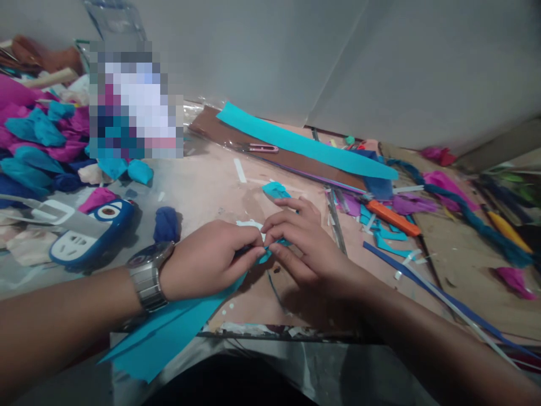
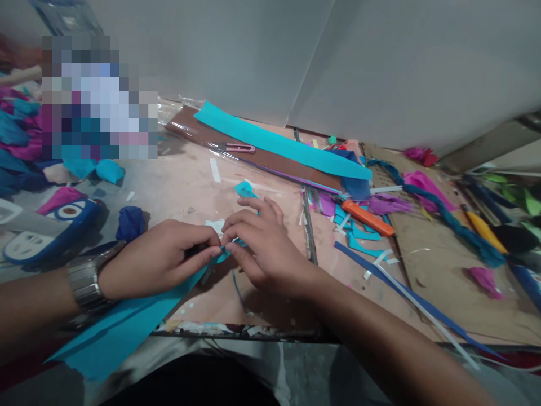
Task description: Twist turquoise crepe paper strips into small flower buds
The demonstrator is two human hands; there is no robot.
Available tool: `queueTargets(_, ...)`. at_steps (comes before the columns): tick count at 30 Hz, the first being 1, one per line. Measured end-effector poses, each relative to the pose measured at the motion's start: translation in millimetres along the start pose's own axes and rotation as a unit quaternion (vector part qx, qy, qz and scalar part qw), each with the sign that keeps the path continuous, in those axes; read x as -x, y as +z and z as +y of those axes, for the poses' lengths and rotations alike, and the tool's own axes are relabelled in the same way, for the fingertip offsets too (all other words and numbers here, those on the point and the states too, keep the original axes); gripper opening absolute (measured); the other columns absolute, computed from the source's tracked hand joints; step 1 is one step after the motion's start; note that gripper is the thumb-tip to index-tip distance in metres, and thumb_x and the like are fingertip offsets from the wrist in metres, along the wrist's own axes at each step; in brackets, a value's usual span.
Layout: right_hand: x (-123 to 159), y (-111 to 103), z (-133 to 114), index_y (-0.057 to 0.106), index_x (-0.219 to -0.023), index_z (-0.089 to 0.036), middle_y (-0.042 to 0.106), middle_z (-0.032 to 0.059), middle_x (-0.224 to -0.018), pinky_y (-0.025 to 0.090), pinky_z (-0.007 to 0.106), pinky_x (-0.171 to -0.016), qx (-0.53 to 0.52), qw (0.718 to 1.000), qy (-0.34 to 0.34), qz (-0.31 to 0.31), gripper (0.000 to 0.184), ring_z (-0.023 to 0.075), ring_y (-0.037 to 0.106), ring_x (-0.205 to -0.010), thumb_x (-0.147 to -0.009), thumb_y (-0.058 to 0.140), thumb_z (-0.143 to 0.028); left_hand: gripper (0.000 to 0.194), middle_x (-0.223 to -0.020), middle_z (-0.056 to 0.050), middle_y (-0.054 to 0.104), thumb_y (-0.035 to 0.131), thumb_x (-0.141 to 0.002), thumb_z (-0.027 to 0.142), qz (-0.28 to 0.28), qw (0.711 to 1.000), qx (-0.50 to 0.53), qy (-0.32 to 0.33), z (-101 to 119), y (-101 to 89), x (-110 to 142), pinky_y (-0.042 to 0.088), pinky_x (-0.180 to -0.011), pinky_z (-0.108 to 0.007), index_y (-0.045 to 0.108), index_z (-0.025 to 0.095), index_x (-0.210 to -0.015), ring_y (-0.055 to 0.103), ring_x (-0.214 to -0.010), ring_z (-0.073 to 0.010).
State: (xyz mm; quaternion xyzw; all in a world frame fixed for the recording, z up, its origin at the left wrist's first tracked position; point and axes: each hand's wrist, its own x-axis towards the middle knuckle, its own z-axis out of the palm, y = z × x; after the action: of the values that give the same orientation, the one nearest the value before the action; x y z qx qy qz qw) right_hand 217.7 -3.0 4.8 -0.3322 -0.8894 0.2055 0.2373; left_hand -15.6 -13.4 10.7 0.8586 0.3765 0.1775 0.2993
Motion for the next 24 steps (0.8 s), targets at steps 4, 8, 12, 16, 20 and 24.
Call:
queueTargets(4, -0.2, -3.4, 0.8, 0.068, -0.102, -0.024, 0.072, 0.0069, -0.113, 0.028, 0.06, -0.121, -0.012, 1.0, -0.008, 0.019, 0.016, 0.0312, 0.051, -0.135, -0.098, 0.053, -0.019, 0.029, -0.071, 0.002, 0.064, 0.051, -0.104, 0.031, -0.012, 0.998, 0.061, -0.016, -2.2, -1.3, -1.3, 0.035, -0.063, -0.025, 0.061, 0.018, -0.081, 0.056, -0.064, -0.0124)
queueTargets(8, 0.3, -0.9, 1.4, 0.069, -0.097, -0.025, 0.073, 0.005, -0.108, 0.026, 0.06, -0.121, 0.0, 1.0, -0.011, 0.022, 0.008, 0.0318, 0.051, -0.135, -0.095, 0.062, -0.022, 0.027, -0.072, 0.002, 0.062, 0.052, -0.104, 0.031, -0.017, 0.995, 0.093, -0.026, -2.0, 0.8, -1.7, 0.036, -0.063, -0.025, 0.062, 0.017, -0.083, 0.055, -0.064, -0.0116)
queueTargets(12, 0.1, 1.2, 2.3, 0.069, -0.095, -0.024, 0.074, 0.0045, -0.105, 0.03, 0.058, -0.118, 0.006, 0.999, -0.018, 0.032, 0.007, 0.0314, 0.053, -0.133, -0.094, 0.064, -0.02, 0.024, -0.075, 0.001, 0.065, 0.054, -0.102, 0.03, -0.012, 0.995, 0.097, -0.023, -1.2, 1.4, -2.3, 0.037, -0.065, -0.025, 0.064, 0.017, -0.084, 0.055, -0.067, -0.012)
queueTargets(16, 0.7, 1.2, 1.4, 0.069, -0.094, -0.025, 0.075, 0.0042, -0.105, 0.029, 0.059, -0.119, 0.015, 0.999, -0.019, 0.028, 0.005, 0.0322, 0.052, -0.135, -0.092, 0.066, -0.022, 0.024, -0.071, 0.002, 0.064, 0.056, -0.1, 0.029, -0.003, 0.995, 0.099, -0.024, -0.5, 1.5, -2.8, 0.037, -0.064, -0.024, 0.066, 0.017, -0.082, 0.055, -0.064, -0.0114)
queueTargets(20, 2.5, 1.7, -1.5, 0.068, -0.093, -0.025, 0.075, 0.004, -0.109, 0.023, 0.062, -0.122, 0.006, 1.0, -0.013, 0.013, 0.008, 0.0329, 0.048, -0.14, -0.092, 0.063, -0.019, 0.025, -0.069, 0.002, 0.065, 0.057, -0.1, 0.029, 0.013, 0.998, 0.059, 0.012, -0.1, 3.9, -2.4, 0.036, -0.064, -0.025, 0.067, 0.017, -0.08, 0.055, -0.063, -0.0112)
queueTargets(24, 2.4, 1.2, -3.2, 0.066, -0.092, -0.024, 0.072, 0.0048, -0.112, 0.025, 0.06, -0.123, -0.038, 0.999, -0.001, -0.02, 0.012, 0.0323, 0.043, -0.143, -0.092, 0.06, -0.015, 0.025, -0.08, -0.001, 0.071, 0.052, -0.103, 0.029, 0.002, 0.998, -0.018, 0.064, -0.9, 6.2, -0.6, 0.039, -0.069, -0.026, 0.069, 0.017, -0.088, 0.063, -0.074, -0.0145)
